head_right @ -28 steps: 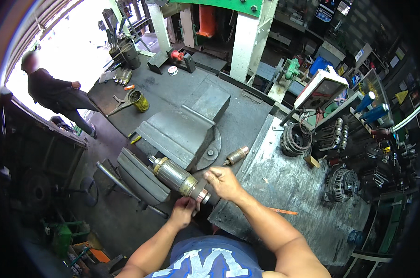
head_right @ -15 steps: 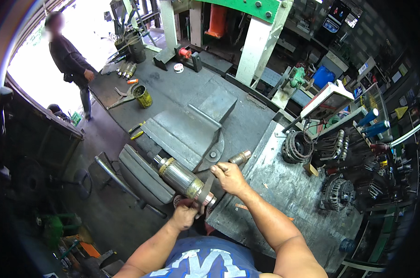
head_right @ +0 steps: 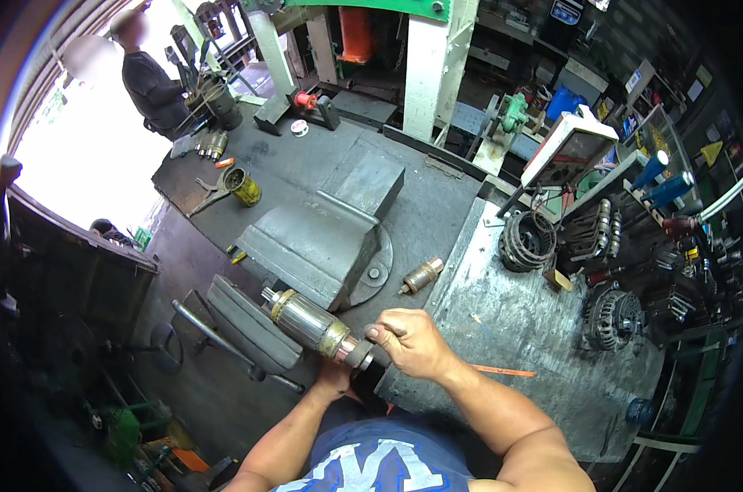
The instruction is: The person secures a cylindrical metal part in a bench vise, then repeatedly uses a small metal rod to tap and adjust a ring on the part. The person rotates the part in the vise and continues tapping until the ring is seated, then removes the part from the vise.
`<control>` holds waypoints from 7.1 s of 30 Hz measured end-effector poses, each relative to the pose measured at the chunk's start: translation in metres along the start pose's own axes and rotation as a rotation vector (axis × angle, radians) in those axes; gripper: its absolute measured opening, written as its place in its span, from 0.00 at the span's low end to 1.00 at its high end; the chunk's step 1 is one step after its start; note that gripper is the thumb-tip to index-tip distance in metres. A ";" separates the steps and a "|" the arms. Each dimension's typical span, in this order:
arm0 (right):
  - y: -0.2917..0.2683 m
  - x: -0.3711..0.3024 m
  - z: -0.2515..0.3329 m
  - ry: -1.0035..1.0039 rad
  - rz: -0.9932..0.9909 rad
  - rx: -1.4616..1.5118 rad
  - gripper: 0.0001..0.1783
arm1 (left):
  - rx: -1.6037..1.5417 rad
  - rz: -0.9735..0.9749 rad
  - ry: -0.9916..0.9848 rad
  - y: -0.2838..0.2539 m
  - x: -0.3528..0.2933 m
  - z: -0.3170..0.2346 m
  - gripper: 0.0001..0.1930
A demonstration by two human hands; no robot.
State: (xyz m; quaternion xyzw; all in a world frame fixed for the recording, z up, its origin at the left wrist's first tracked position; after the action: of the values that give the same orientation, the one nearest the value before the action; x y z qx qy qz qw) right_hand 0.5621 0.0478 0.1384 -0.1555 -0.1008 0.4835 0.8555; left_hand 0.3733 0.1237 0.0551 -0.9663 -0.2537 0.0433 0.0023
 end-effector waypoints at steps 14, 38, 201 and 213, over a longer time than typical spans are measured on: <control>0.021 -0.004 -0.040 0.320 0.019 0.217 0.23 | -0.162 0.013 0.069 0.000 -0.025 -0.042 0.26; 0.007 0.015 -0.002 0.216 -0.023 -0.136 0.21 | 0.173 -0.018 0.121 -0.011 0.002 0.000 0.11; -0.013 0.021 0.024 0.139 -0.029 -0.282 0.21 | -0.200 0.039 0.158 -0.002 -0.007 -0.018 0.22; 0.005 0.021 0.010 0.122 -0.014 -0.156 0.21 | -0.249 -0.148 -0.119 -0.005 0.000 0.009 0.19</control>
State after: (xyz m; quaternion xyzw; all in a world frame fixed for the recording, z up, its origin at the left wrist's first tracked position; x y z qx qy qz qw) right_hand 0.5652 0.0700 0.1460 -0.2503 -0.0867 0.4579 0.8486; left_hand 0.3701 0.1274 0.0467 -0.9335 -0.3274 0.0682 -0.1295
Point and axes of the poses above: each hand's wrist, its own x-axis towards the middle knuckle, its own y-axis out of the palm, z = x × y, the point moved 6 cm from there along x, towards the middle knuckle, and after that the axes turned 8 degrees about y, right-handed, at the moved point
